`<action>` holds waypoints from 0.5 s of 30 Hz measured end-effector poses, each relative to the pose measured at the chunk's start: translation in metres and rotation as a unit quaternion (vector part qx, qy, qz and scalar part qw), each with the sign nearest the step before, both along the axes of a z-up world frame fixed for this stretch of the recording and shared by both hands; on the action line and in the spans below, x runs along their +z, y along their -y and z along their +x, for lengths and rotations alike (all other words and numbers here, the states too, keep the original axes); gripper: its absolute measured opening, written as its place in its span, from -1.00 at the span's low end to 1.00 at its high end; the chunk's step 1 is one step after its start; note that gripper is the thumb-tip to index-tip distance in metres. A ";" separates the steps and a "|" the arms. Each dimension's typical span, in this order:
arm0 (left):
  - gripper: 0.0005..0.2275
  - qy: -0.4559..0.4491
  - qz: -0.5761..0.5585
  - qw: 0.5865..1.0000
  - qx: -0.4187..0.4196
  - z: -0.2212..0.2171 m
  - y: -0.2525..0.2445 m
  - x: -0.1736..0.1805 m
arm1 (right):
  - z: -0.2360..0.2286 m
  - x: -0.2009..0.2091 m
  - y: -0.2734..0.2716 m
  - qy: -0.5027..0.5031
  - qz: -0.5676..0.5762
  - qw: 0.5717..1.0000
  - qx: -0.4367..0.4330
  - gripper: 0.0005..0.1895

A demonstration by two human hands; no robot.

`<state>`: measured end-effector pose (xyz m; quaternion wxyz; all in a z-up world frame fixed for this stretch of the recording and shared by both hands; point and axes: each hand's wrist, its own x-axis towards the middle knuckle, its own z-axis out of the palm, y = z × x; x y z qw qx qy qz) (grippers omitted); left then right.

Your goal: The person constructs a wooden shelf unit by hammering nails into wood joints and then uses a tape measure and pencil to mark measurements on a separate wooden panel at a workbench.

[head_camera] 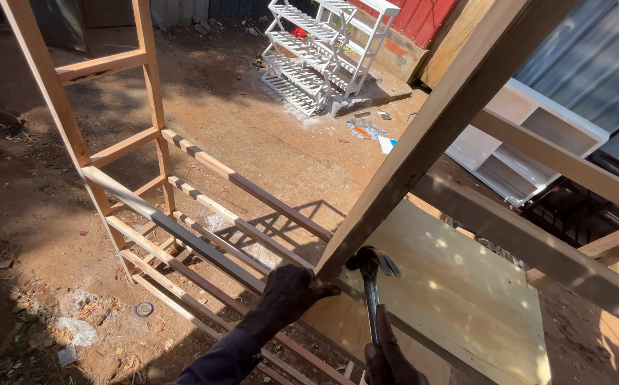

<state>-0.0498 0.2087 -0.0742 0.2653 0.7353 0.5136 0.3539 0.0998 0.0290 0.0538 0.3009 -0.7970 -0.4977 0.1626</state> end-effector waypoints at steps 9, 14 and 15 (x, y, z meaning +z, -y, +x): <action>-0.41 0.000 -0.056 0.998 -0.011 -0.005 0.007 0.013 | -0.013 -0.005 0.003 -0.054 -0.011 0.997 -0.048 -0.36; -0.39 0.018 -0.077 0.996 -0.030 -0.022 0.009 0.016 | 0.018 -0.059 -0.012 -0.574 -0.075 0.814 -0.045 -0.25; -0.41 -0.005 -0.095 0.995 -0.019 -0.019 0.007 0.022 | 0.002 -0.046 -0.007 -0.249 -0.071 0.965 -0.037 -0.31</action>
